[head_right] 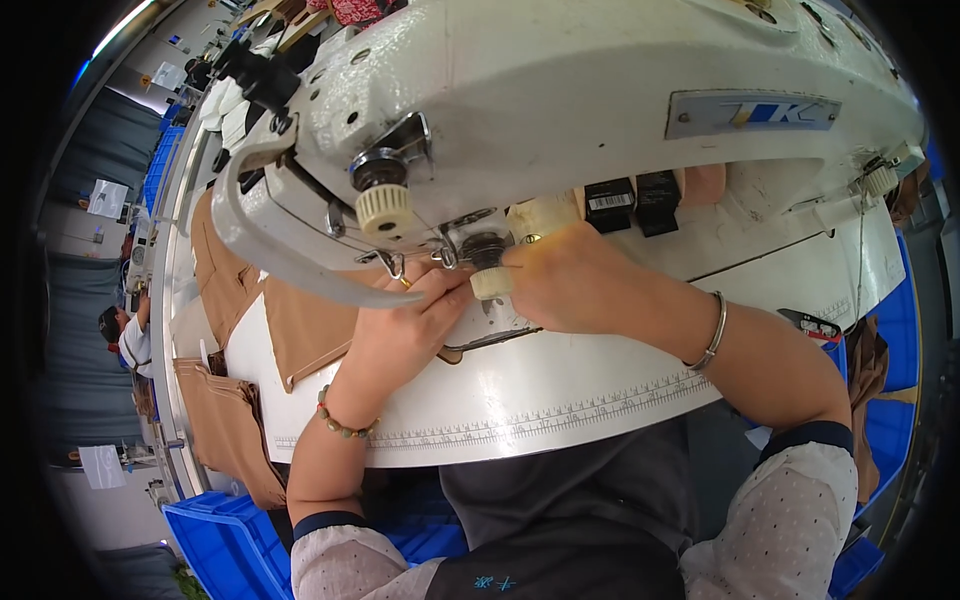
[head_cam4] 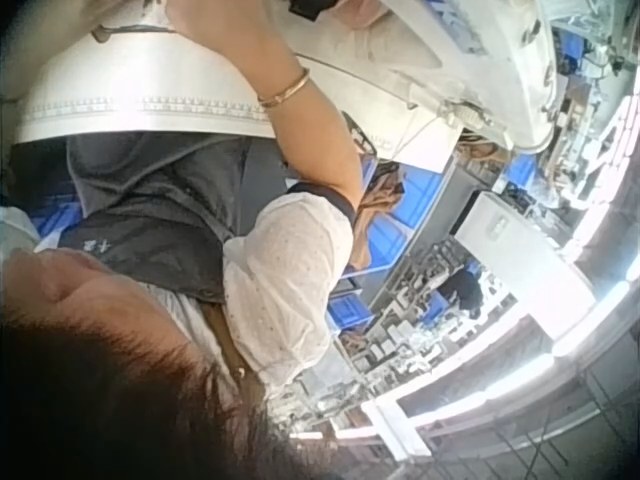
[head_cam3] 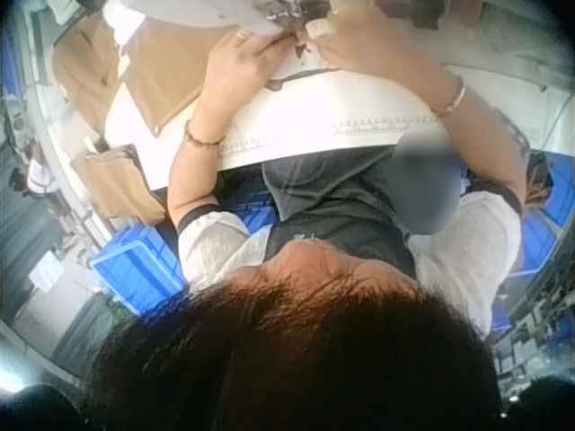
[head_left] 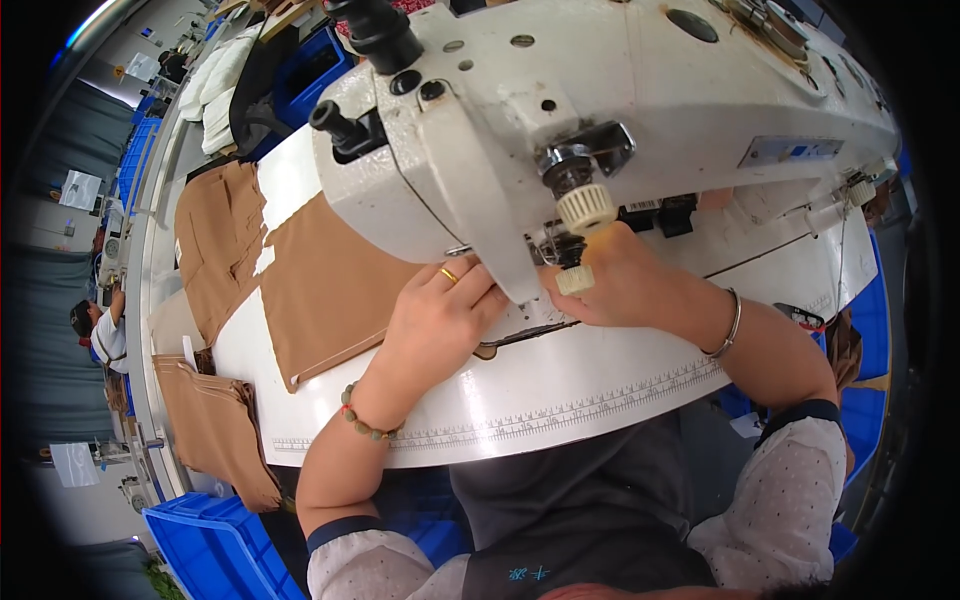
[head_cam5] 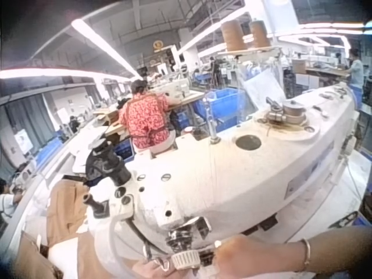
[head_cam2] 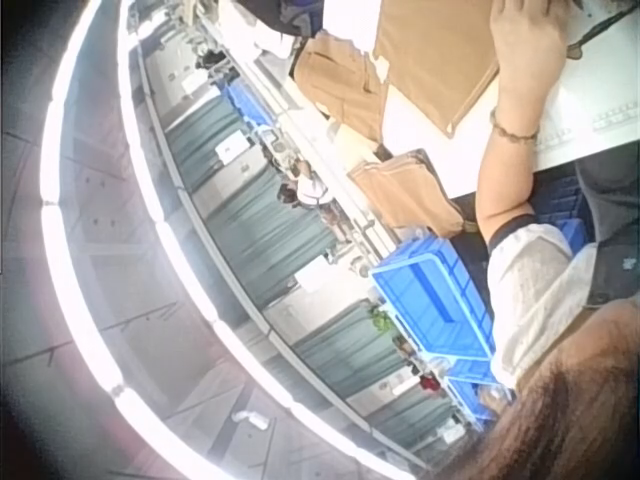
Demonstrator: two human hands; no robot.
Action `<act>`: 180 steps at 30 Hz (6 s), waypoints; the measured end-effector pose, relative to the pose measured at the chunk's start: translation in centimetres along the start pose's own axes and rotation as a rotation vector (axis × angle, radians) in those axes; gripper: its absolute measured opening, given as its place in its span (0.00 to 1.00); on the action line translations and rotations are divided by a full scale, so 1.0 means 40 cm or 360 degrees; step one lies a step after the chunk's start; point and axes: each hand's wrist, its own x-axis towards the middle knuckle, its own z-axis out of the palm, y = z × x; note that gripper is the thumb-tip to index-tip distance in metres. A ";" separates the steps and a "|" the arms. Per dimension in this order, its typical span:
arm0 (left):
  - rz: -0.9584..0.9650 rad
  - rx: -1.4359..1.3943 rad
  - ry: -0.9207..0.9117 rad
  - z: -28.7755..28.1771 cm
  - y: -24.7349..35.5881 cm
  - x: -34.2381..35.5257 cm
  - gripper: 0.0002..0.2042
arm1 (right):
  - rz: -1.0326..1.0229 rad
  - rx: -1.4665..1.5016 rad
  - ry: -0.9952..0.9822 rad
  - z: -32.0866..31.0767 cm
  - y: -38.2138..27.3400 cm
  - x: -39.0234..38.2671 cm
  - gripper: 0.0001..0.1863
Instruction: Sewing together pieces of brown leather using an industrial sewing machine.
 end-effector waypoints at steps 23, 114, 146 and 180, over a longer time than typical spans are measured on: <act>-0.0023 -0.0066 0.0021 -0.010 0.008 0.007 0.12 | 0.0033 -0.0099 -0.0057 0.003 -0.011 -0.007 0.03; -0.1627 -0.1766 0.0433 -0.190 0.270 -0.244 0.08 | 0.0335 0.0156 0.0533 -0.093 -0.380 -0.122 0.23; -0.1562 -0.2020 0.0599 -0.252 0.284 -0.257 0.06 | -0.0158 0.0626 0.0256 -0.155 -0.408 -0.082 0.17; -0.1037 -0.1281 -0.0308 0.004 -0.074 0.033 0.10 | -0.0607 -0.0515 0.0135 0.065 -0.182 -0.032 0.07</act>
